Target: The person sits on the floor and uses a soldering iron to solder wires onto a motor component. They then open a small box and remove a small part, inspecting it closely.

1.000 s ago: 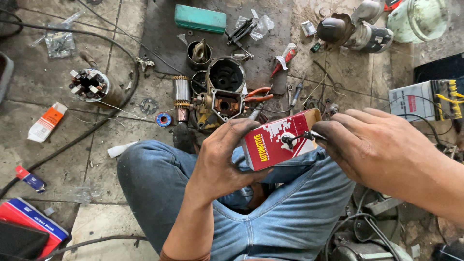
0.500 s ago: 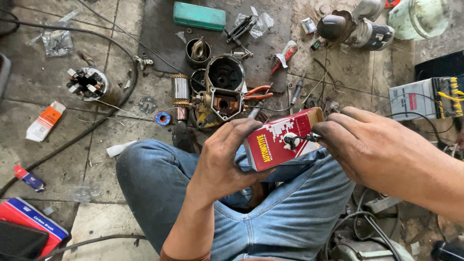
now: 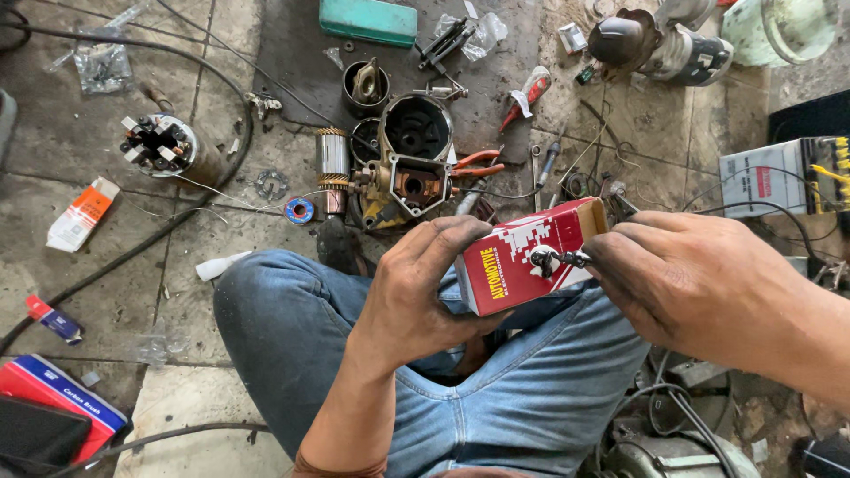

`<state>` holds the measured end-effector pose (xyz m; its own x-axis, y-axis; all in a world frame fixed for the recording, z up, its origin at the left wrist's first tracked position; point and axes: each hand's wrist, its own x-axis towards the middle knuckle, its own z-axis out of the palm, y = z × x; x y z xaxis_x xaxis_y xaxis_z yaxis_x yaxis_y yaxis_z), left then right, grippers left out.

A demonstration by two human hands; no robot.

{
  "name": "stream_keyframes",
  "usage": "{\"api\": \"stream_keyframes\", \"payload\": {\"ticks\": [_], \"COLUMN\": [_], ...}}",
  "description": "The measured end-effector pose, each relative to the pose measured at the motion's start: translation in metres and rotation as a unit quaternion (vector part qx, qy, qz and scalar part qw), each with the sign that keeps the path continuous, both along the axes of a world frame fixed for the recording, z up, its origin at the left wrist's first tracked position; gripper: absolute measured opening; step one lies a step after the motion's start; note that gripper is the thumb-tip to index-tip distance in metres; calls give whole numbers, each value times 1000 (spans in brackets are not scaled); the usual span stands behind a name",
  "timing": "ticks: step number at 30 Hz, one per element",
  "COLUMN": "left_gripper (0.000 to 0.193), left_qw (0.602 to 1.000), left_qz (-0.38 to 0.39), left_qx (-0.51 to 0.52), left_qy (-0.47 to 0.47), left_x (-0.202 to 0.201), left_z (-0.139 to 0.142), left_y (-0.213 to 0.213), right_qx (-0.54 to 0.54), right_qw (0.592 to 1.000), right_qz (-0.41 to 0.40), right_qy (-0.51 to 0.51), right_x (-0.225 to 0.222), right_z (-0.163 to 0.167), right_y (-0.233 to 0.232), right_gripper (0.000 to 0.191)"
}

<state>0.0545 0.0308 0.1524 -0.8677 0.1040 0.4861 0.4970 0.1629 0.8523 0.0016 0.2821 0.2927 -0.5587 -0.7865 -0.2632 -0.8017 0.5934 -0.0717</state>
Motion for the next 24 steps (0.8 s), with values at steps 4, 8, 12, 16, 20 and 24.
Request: {"api": "stream_keyframes", "payload": {"ticks": [4, 8, 12, 16, 20, 24], "left_gripper": [81, 80, 79, 78, 77, 77], "left_qw": [1000, 1000, 1000, 1000, 1000, 1000], "left_qz": [0, 2, 14, 21, 26, 28], "left_qx": [1, 2, 3, 2, 4, 4], "left_qy": [-4, -8, 5, 0, 2, 3], "left_x": [-1, -1, -3, -2, -2, 0], "left_z": [-2, -4, -5, -5, -5, -6], "left_y": [0, 0, 3, 2, 2, 2], "right_qx": [-11, -16, 17, 70, 22, -7], "right_qw": [1000, 1000, 998, 994, 997, 996], "right_qz": [-12, 0, -2, -48, -34, -17], "right_qy": [-3, 18, 56, 71, 72, 88], "right_x": [1, -1, 0, 3, 4, 6], "right_z": [4, 8, 13, 14, 13, 12], "right_y": [-1, -6, -12, -16, -17, -16], "right_gripper": [33, 30, 34, 39, 37, 37]}}
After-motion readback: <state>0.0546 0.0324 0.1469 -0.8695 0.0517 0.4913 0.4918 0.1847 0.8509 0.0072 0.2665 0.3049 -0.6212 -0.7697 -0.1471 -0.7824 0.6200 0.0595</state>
